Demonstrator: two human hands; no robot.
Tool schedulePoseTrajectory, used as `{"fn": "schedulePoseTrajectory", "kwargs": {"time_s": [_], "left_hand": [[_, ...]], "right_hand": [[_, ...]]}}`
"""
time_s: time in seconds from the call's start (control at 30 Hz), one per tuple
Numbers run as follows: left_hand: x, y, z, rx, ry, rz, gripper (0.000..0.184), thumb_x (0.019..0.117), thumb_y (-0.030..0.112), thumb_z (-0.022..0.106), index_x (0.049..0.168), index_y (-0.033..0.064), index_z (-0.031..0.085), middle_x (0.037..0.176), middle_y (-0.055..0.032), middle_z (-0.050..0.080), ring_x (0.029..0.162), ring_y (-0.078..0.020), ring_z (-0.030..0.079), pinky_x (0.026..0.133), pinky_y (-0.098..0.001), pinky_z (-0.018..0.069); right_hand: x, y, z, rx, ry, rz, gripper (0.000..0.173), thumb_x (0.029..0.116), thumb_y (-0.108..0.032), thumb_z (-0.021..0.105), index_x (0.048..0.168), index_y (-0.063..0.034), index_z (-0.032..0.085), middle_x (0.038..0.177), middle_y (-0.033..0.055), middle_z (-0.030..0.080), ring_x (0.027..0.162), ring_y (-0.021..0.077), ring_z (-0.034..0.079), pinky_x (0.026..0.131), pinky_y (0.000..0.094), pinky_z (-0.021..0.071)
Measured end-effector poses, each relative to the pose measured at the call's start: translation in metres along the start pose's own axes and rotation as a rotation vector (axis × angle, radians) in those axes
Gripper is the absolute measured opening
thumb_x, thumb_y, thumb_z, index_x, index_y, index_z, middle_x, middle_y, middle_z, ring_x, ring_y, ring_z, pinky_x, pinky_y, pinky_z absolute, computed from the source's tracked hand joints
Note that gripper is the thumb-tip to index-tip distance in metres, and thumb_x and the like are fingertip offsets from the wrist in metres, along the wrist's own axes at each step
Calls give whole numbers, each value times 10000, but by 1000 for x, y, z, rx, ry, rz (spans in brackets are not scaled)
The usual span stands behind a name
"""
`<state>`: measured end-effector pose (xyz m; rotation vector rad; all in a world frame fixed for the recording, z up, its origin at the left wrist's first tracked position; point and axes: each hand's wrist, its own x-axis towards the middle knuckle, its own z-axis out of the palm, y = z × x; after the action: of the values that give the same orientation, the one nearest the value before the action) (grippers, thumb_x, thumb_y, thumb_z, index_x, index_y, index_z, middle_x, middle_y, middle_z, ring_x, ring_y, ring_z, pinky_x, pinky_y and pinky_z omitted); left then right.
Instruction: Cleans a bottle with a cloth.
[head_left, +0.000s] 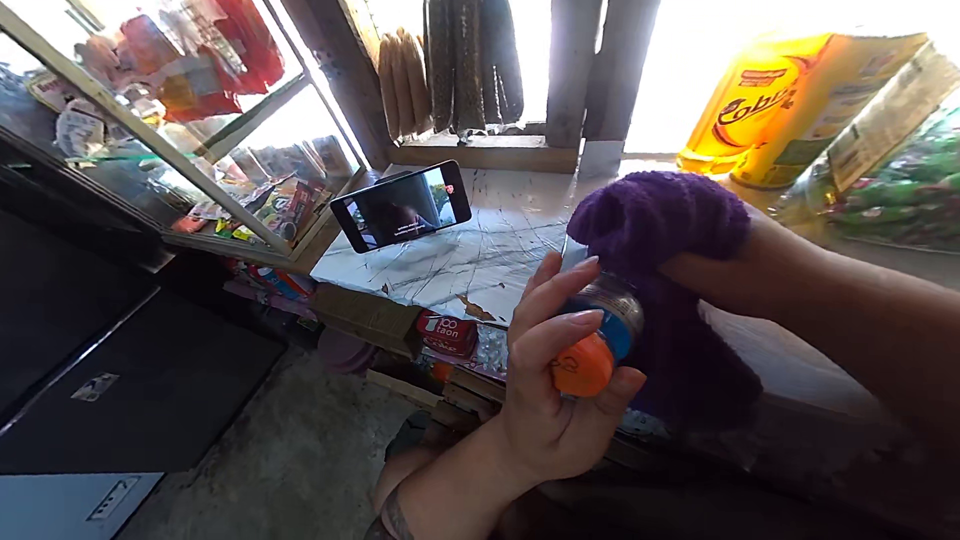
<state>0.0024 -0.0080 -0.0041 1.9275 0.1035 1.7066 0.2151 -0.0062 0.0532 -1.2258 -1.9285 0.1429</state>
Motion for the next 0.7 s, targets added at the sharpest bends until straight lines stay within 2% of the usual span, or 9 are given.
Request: {"fn": "schedulePoseTrajectory", "kwargs": {"time_s": [0.17, 0.27, 0.3, 0.37, 0.43, 0.5, 0.57, 0.63, 0.7], "left_hand": [[0, -2, 1, 8, 6, 17, 483, 1042, 275, 573, 1485, 318, 385, 1660, 36, 301, 1561, -272, 198, 1276, -510, 173], [-1, -2, 1, 32, 8, 32, 510, 1040, 269, 576, 1506, 293, 369, 1689, 5, 230, 1570, -300, 150, 1278, -524, 156], [-2, -2, 1, 41, 9, 35, 531, 1039, 272, 581, 1518, 294, 353, 1694, -1, 215, 1571, -304, 142, 1276, -529, 155], [-3, -2, 1, 57, 11, 37, 571, 1039, 289, 578, 1546, 308, 315, 1699, -2, 198, 1571, -302, 141, 1272, -543, 148], [-3, -2, 1, 50, 7, 44, 571, 1042, 296, 569, 1547, 305, 304, 1702, -9, 202, 1570, -317, 145, 1266, -577, 137], [-3, -2, 2, 24, 6, 35, 540, 1046, 300, 568, 1532, 287, 332, 1691, 1, 237, 1567, -298, 169, 1262, -577, 144], [-2, -1, 1, 16, -3, 21, 505, 1052, 309, 556, 1511, 254, 353, 1673, -16, 277, 1561, -288, 193, 1256, -576, 164], [0, 1, 0, 18, -12, 8, 464, 1052, 311, 554, 1474, 217, 387, 1663, -33, 298, 1563, -284, 185, 1256, -570, 165], [1, 3, -1, 25, -20, 2, 444, 1054, 316, 544, 1459, 199, 403, 1664, -39, 296, 1569, -287, 164, 1260, -570, 156]], "right_hand": [[-7, -12, -2, 146, -40, -150, 348, 895, -355, 672, 1122, -94, 633, 1024, -114, 638, 1041, -162, 540, 923, 59, 451], [-4, -37, -9, 266, -135, -166, 214, 838, -155, 702, 979, 1, 664, 866, -14, 677, 894, -87, 606, 841, 75, 480], [-4, -36, -10, 274, -176, -201, 190, 848, -146, 703, 986, -21, 663, 874, -33, 685, 909, -94, 615, 859, 73, 490], [-12, 0, -1, 273, -199, -411, 226, 924, -218, 678, 1092, -68, 670, 987, -70, 693, 1009, -99, 605, 926, 95, 487], [-18, 51, 18, 314, -131, -629, 257, 1003, -287, 626, 1139, -77, 683, 1028, -51, 691, 1011, -62, 620, 888, 146, 516], [-20, 26, 2, 294, -236, -376, 176, 994, -236, 646, 1069, -81, 685, 971, -77, 685, 951, -86, 612, 860, 151, 520], [-9, -17, -6, 338, -245, -116, 159, 913, -142, 673, 1032, -38, 662, 903, -75, 684, 902, -82, 633, 835, 125, 540], [-6, -22, -5, 326, -179, -97, 236, 898, -196, 692, 1063, -35, 641, 910, -96, 670, 925, -99, 618, 850, 111, 528], [-8, -8, -2, 287, -105, -95, 265, 922, -350, 696, 1086, -150, 640, 932, -189, 656, 945, -139, 597, 839, 105, 524]]}}
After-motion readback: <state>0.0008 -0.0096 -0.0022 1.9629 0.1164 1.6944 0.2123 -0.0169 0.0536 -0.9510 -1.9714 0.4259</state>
